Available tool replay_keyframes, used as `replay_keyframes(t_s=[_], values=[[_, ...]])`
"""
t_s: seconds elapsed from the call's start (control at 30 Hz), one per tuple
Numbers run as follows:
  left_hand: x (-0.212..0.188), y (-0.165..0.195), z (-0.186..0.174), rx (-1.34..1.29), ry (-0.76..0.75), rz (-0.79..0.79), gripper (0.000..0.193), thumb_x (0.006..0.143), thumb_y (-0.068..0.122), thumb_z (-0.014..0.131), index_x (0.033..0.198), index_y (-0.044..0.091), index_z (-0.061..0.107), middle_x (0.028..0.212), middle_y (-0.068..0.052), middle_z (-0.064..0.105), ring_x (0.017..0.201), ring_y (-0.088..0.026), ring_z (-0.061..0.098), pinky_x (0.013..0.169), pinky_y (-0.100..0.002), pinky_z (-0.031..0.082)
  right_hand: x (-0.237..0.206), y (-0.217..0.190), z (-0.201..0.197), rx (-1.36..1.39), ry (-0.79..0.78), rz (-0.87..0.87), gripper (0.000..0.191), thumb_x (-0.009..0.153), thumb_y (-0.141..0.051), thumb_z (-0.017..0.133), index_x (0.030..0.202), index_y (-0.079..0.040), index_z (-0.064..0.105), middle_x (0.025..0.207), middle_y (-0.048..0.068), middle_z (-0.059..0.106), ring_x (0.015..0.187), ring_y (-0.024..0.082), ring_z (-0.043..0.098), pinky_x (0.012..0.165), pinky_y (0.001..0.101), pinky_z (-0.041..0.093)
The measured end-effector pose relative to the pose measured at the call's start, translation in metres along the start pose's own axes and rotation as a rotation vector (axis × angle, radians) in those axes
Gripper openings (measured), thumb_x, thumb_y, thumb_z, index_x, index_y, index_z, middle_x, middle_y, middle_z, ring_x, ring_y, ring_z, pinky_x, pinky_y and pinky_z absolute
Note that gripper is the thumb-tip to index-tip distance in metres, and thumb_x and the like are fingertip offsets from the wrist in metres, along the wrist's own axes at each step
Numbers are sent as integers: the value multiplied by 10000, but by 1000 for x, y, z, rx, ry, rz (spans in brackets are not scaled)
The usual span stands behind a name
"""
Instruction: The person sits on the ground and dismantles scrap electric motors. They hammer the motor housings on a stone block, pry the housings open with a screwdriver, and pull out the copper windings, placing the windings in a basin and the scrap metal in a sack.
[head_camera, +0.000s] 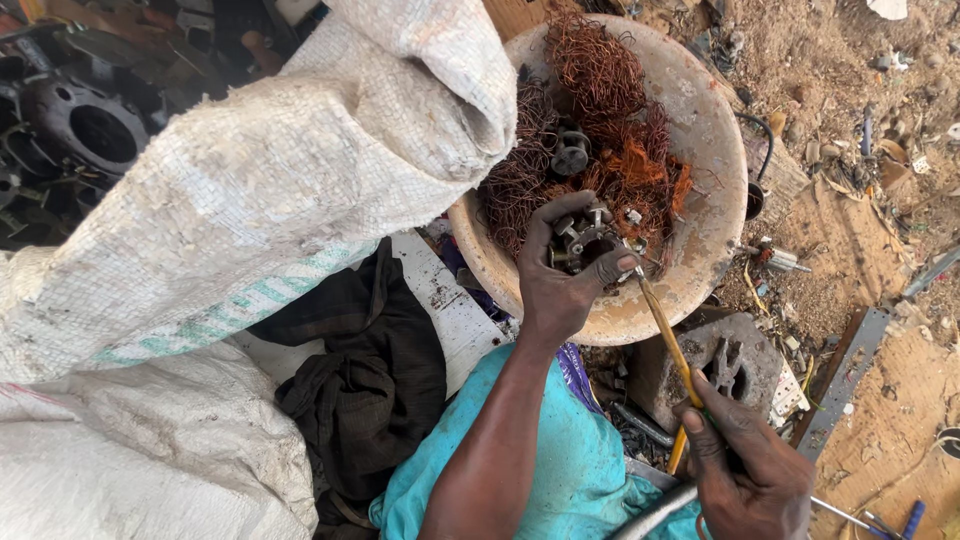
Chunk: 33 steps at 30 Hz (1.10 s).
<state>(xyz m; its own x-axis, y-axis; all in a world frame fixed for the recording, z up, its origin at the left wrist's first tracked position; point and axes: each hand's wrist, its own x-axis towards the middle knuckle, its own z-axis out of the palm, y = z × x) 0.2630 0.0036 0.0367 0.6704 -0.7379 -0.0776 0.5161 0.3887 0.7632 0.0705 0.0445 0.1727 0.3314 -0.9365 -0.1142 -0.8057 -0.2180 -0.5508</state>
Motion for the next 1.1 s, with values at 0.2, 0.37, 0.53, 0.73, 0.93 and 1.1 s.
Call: replay_keyframes(t_s=[0.2, 0.37, 0.53, 0.73, 0.93, 1.1], values=[[2, -1, -1, -28, -9, -8, 617, 829, 116, 885, 1367, 116, 583, 1130, 5, 655, 1017, -102, 679, 938, -263, 638, 6, -1, -3, -4, 3, -1, 354, 883, -65, 727, 1235, -27, 723, 1022, 176, 788, 823, 180, 759, 691, 283, 609], [1, -3, -2, 11, -17, 11, 590, 843, 110, 877, 1357, 109, 588, 1152, -4, 659, 1034, -112, 684, 964, -280, 650, 16, 4, -12, -12, -48, -50, 291, 889, -61, 727, 1179, -37, 744, 1002, 161, 795, 704, 142, 755, 553, 262, 592], [1, -5, 0, 34, 33, 1, 570, 856, 111, 863, 1350, 91, 579, 1156, -16, 657, 1049, -109, 673, 963, -271, 636, 14, -3, -1, -52, -26, -91, 255, 939, -38, 721, 1192, -29, 746, 983, 188, 787, 631, 139, 681, 492, 244, 517], [-1, -8, 3, 20, 80, 18, 538, 896, 107, 834, 1360, 73, 564, 1149, -26, 658, 1061, -113, 669, 962, -266, 625, 3, -22, 27, -90, 76, -139, 313, 935, 3, 701, 1245, -36, 711, 1022, 210, 765, 609, 127, 712, 465, 239, 517], [-1, -10, 10, 26, 140, 66, 506, 917, 112, 807, 1350, 71, 549, 1158, -37, 657, 1043, -124, 689, 916, -254, 639, 4, -30, 43, -301, 200, -304, 363, 930, -2, 724, 1291, -40, 707, 1061, 200, 762, 771, 200, 739, 578, 293, 586], [1, -2, 9, -32, 207, 17, 438, 943, 200, 776, 1321, 102, 576, 1105, -39, 651, 964, -134, 693, 840, -272, 643, 3, -21, 42, -207, 107, -138, 389, 919, -30, 730, 1307, -54, 720, 1001, 190, 776, 636, 180, 699, 487, 290, 537]])
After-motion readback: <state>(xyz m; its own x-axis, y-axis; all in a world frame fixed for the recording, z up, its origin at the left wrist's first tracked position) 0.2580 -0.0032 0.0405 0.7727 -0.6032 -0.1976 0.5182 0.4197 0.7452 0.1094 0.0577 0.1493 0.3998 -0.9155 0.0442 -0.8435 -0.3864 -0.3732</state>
